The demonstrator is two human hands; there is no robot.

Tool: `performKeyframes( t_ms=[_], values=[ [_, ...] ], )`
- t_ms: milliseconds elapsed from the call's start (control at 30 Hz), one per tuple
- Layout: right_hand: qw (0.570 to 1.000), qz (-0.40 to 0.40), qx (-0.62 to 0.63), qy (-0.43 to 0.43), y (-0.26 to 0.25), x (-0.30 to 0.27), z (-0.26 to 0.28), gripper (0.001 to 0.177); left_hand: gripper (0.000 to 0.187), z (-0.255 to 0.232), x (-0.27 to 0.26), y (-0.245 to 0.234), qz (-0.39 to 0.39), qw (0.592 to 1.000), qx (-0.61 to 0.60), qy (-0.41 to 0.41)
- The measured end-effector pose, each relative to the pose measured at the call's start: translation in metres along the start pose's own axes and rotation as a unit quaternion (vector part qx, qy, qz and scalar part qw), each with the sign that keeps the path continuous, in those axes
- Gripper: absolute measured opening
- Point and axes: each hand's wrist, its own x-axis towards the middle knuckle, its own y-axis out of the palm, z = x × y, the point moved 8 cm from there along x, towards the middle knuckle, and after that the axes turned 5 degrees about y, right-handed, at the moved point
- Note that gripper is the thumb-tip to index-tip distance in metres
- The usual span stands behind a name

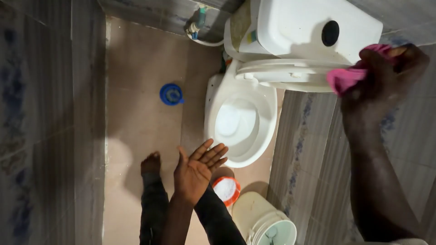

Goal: The person scrubs the inside of a toilet bowl with a blue brush, then uses a pink cloth to wipe the toilet seat and lid. The person repeatedly dips the cloth into a small orange bucket of soapy water to clean the exterior surfaces.

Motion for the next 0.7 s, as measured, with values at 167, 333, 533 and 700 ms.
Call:
performKeyframes(
  t_ms=[167, 333, 533, 700],
  values=[
    [0.944, 0.016, -0.264, -0.198, 0.022, -0.006, 0.011, 0.027, 0.085, 0.028, 0.003, 0.013, 0.008, 1.000, 0.008, -0.007],
    [0.877, 0.130, -0.368, -0.281, 0.067, -0.033, 0.008, 0.043, 0.082, 0.050, -0.001, 0.019, 0.013, 0.999, 0.045, -0.023],
    [0.925, 0.179, -0.220, -0.252, -0.012, -0.033, -0.070, 0.050, 0.084, 0.080, 0.012, 0.038, 0.009, 0.999, 0.008, -0.046],
    [0.991, 0.010, -0.131, -0.029, -0.074, -0.077, -0.211, 0.049, 0.085, 0.099, 0.011, 0.033, -0.031, 0.997, 0.019, -0.068]
  ],
)
